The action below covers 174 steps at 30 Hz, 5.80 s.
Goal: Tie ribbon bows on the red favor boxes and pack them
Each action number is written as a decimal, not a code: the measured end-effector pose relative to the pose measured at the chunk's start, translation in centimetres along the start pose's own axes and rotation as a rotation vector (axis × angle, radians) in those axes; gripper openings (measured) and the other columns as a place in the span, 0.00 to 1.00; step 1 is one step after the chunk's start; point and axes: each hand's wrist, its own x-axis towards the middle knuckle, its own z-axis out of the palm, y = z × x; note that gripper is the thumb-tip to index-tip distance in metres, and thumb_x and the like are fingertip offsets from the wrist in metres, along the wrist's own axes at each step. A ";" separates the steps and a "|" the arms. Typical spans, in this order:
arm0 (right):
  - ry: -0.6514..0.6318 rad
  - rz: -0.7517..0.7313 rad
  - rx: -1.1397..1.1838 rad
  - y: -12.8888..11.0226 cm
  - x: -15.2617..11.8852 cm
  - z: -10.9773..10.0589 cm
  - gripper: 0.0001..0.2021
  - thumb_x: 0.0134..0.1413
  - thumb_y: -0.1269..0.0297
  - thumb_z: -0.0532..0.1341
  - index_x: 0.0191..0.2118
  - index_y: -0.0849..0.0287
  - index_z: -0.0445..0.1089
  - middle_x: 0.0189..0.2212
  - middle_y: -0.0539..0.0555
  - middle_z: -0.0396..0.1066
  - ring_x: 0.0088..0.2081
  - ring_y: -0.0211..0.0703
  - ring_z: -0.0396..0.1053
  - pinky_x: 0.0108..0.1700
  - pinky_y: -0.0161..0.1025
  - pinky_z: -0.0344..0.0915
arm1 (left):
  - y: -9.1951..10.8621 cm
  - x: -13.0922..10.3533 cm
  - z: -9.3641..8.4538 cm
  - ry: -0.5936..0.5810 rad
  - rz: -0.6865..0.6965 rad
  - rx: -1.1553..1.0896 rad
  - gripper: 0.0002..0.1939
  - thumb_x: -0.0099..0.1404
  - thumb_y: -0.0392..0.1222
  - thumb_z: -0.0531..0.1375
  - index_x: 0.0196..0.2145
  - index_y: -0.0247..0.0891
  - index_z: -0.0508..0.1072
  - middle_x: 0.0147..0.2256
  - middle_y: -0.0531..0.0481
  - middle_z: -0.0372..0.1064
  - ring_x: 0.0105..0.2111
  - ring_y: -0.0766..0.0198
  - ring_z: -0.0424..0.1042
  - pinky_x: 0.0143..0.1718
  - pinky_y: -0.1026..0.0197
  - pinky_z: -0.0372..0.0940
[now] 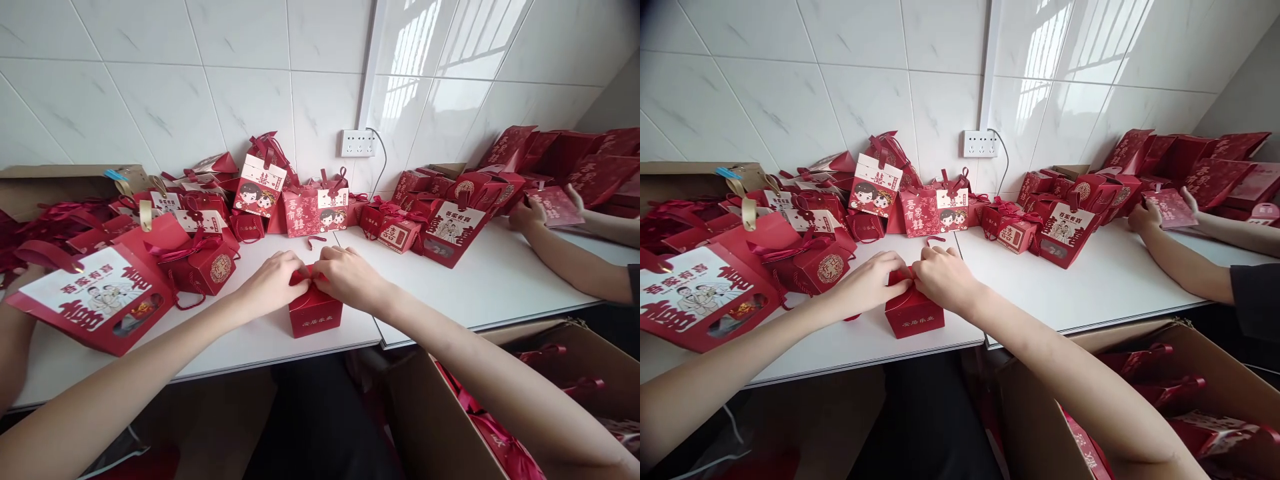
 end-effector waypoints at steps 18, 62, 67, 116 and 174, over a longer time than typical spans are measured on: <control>-0.130 -0.066 0.061 0.3 0.9 0.4 0.07 0.53 0.70 0.55 0.30 0.64 0.70 0.28 0.58 0.70 0.32 0.43 0.67 0.30 0.36 0.55 | 0.1 -0.5 1.4 -0.012 -0.054 -0.125 0.02 0.52 0.39 0.55 0.25 0.40 0.67 0.34 0.47 0.65 0.42 0.52 0.63 0.46 0.50 0.62; 0.225 -0.022 0.828 1.9 -0.4 4.4 0.02 0.49 0.72 0.54 0.29 0.58 0.61 0.26 0.48 0.61 0.27 0.35 0.58 0.31 0.34 0.58 | -0.3 -0.7 1.8 0.001 0.015 -0.120 0.05 0.64 0.39 0.51 0.31 0.39 0.63 0.37 0.50 0.63 0.43 0.59 0.63 0.48 0.50 0.56; 0.217 -0.057 0.780 1.9 -0.4 4.0 0.04 0.50 0.71 0.56 0.27 0.58 0.60 0.26 0.49 0.62 0.27 0.35 0.58 0.32 0.35 0.58 | -0.4 -0.8 1.5 0.004 0.070 -0.073 0.05 0.65 0.38 0.50 0.31 0.39 0.62 0.38 0.50 0.64 0.43 0.60 0.64 0.49 0.49 0.54; 0.131 0.062 1.094 2.8 -2.5 4.5 0.09 0.51 0.58 0.60 0.29 0.59 0.65 0.31 0.50 0.64 0.32 0.37 0.61 0.37 0.38 0.59 | -0.1 -0.5 2.5 -0.022 0.073 -0.356 0.07 0.58 0.45 0.58 0.29 0.40 0.65 0.35 0.50 0.63 0.40 0.59 0.65 0.46 0.55 0.60; 0.231 0.148 0.786 1.7 -2.3 2.7 0.08 0.49 0.58 0.60 0.30 0.57 0.64 0.31 0.51 0.63 0.30 0.38 0.62 0.35 0.39 0.62 | -0.5 -0.9 -1.3 -0.035 -0.088 -0.695 0.08 0.55 0.42 0.62 0.25 0.35 0.70 0.32 0.50 0.69 0.32 0.66 0.69 0.36 0.62 0.64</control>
